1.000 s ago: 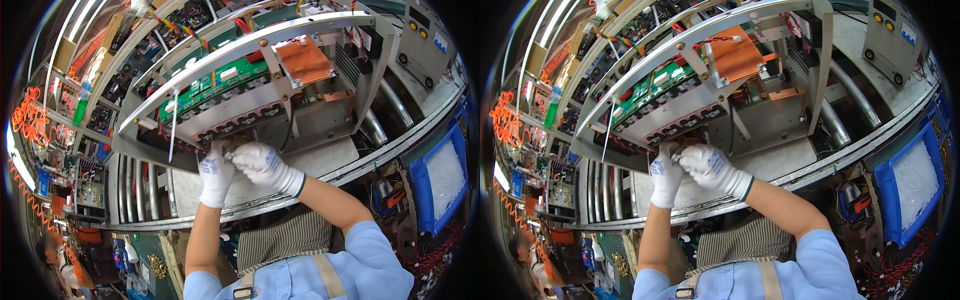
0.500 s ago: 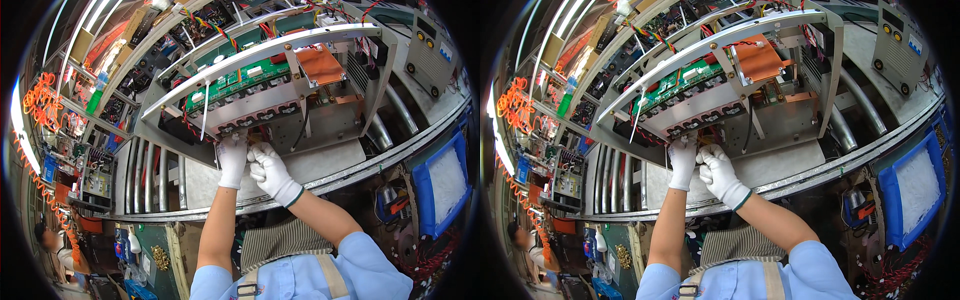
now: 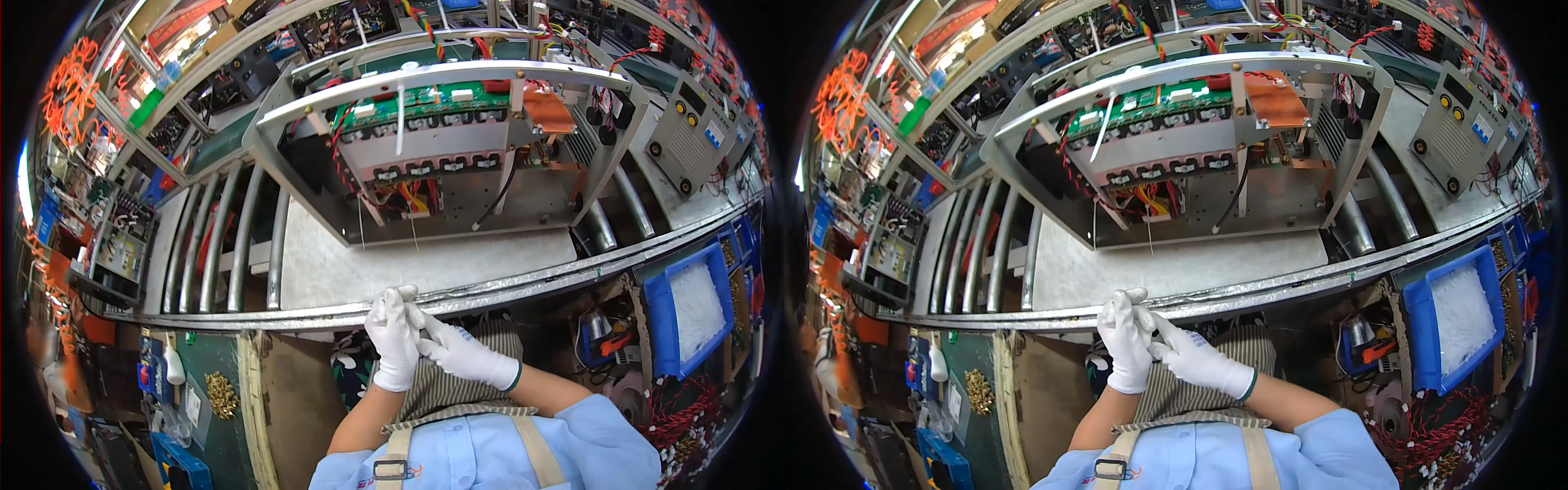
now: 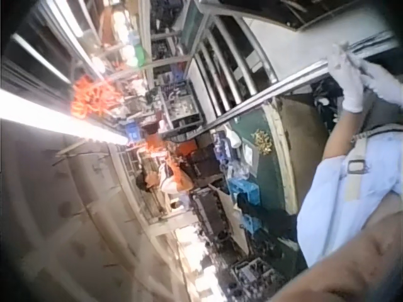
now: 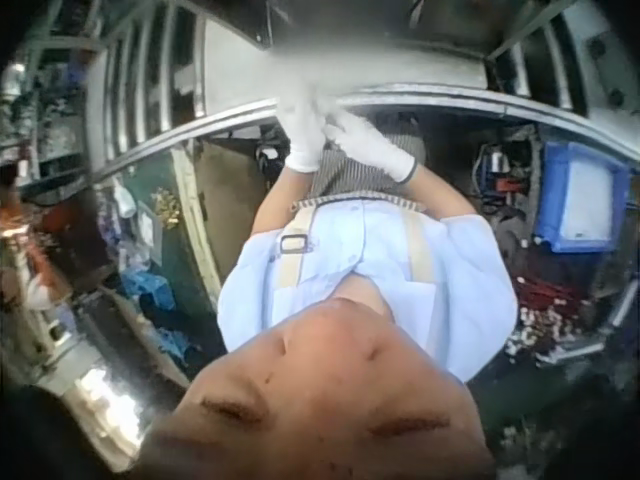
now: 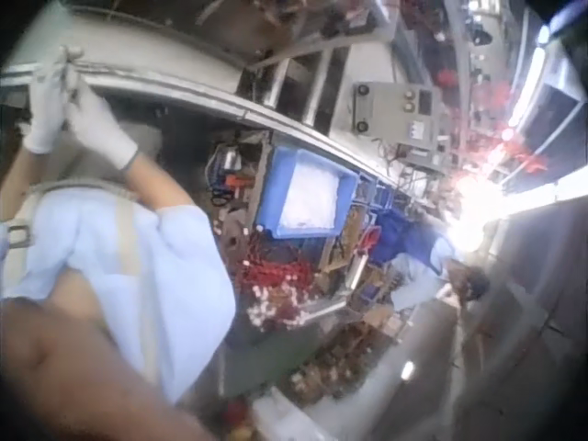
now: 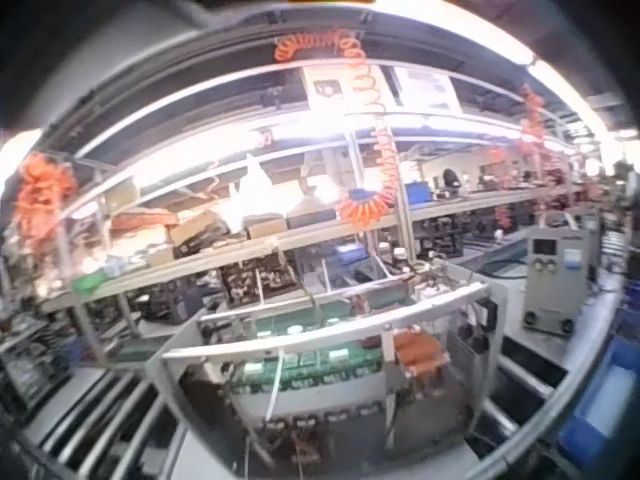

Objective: The person assembles an electronic device by connecting various wires to a circuit board and securing them with zip ties. They use a screwdriver to tighten connections and organize the internal components within a metal chassis.

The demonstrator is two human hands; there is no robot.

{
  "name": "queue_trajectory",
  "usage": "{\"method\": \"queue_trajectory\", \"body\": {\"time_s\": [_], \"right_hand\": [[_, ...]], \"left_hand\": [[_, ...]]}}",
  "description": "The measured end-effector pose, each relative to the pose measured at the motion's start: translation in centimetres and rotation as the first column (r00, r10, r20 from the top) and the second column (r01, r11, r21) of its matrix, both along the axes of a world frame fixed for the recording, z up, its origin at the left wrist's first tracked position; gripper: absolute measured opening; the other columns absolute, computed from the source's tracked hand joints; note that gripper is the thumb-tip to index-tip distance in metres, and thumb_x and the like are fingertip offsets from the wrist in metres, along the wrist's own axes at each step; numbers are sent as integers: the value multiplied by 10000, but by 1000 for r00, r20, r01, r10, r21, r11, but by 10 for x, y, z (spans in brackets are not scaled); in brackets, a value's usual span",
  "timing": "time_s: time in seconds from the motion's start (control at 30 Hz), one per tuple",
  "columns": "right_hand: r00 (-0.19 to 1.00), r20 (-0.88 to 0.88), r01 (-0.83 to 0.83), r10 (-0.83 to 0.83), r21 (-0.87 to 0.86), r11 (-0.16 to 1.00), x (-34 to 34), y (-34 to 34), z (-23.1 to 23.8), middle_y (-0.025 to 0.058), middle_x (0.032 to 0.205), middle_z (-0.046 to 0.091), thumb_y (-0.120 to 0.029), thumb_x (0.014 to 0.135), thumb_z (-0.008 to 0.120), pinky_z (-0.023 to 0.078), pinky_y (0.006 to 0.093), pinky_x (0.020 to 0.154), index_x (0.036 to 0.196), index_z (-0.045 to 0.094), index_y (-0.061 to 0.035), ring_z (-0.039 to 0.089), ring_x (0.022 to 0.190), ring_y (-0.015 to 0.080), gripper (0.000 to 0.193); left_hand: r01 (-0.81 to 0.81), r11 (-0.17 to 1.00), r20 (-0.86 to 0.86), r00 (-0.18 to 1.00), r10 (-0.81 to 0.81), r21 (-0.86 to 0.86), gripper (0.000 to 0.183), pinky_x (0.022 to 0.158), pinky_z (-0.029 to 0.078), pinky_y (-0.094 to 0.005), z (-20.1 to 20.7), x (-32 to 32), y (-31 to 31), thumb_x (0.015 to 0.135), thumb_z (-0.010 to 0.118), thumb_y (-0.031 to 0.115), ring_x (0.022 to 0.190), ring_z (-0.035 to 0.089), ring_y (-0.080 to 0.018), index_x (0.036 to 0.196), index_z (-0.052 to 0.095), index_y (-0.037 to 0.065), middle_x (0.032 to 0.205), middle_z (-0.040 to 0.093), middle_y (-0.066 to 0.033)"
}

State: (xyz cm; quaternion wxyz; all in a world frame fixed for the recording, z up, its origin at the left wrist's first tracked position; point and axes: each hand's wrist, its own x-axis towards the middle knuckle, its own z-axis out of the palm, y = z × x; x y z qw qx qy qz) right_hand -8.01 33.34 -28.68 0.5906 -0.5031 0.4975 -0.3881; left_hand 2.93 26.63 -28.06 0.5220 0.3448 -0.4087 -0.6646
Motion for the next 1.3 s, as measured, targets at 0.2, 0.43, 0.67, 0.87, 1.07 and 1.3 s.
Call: {"method": "queue_trajectory", "body": {"time_s": [0.2,0.43,0.67,0.87,1.07,1.3], "right_hand": [[980,112,156,-163,71,985,-15,38,-15,-4,818,585,-135,997,526,460,248,640,1124,629,-12,541,709,82,205],[259,-272,802,-927,-474,364,-193,185,115,-67,748,525,-27,924,513,382,129,541,1078,639,-27,448,609,9,198],[-710,-636,295,-301,-657,693,-292,303,79,197,1428,482,-188,968,535,358,381,1093,1394,494,-23,473,1302,304,458],[94,-608,217,-788,-760,613,-170,112,65,197,1418,494,-114,850,633,310,451,1132,1360,523,-9,442,1325,373,532],[380,-256,451,-889,-788,420,-174,7,-7,197,1322,554,-124,841,667,411,438,1044,1273,578,-13,532,1207,361,455],[460,-227,493,-858,-738,460,-176,-5,-25,180,1243,603,-113,825,664,441,443,994,1133,647,-17,563,1137,353,323]], "left_hand": [[332,874,396,900,-182,-354,650,802,554,-288,0,12,19,878,693,205,1070,628,-221,1421,416,-21,1263,591,-188],[373,732,686,706,174,-570,435,1076,396,-426,-23,45,-11,914,617,114,1273,513,-351,1311,528,-39,1407,491,-226],[559,391,673,492,552,-731,391,968,428,-482,-9,-12,-86,849,645,132,1150,546,-383,1226,586,47,1423,463,-236],[667,503,782,201,589,-550,363,895,455,-470,-10,-33,-117,792,699,243,1077,600,-354,1077,664,22,1365,517,-174],[648,515,799,261,542,-561,406,890,480,-455,9,-47,-118,806,694,203,1079,604,-342,1159,632,13,1245,579,-198],[701,469,762,165,626,-537,506,832,492,-481,-4,-57,-109,817,677,180,1074,581,-362,1301,567,84,1256,482,-199]]}}
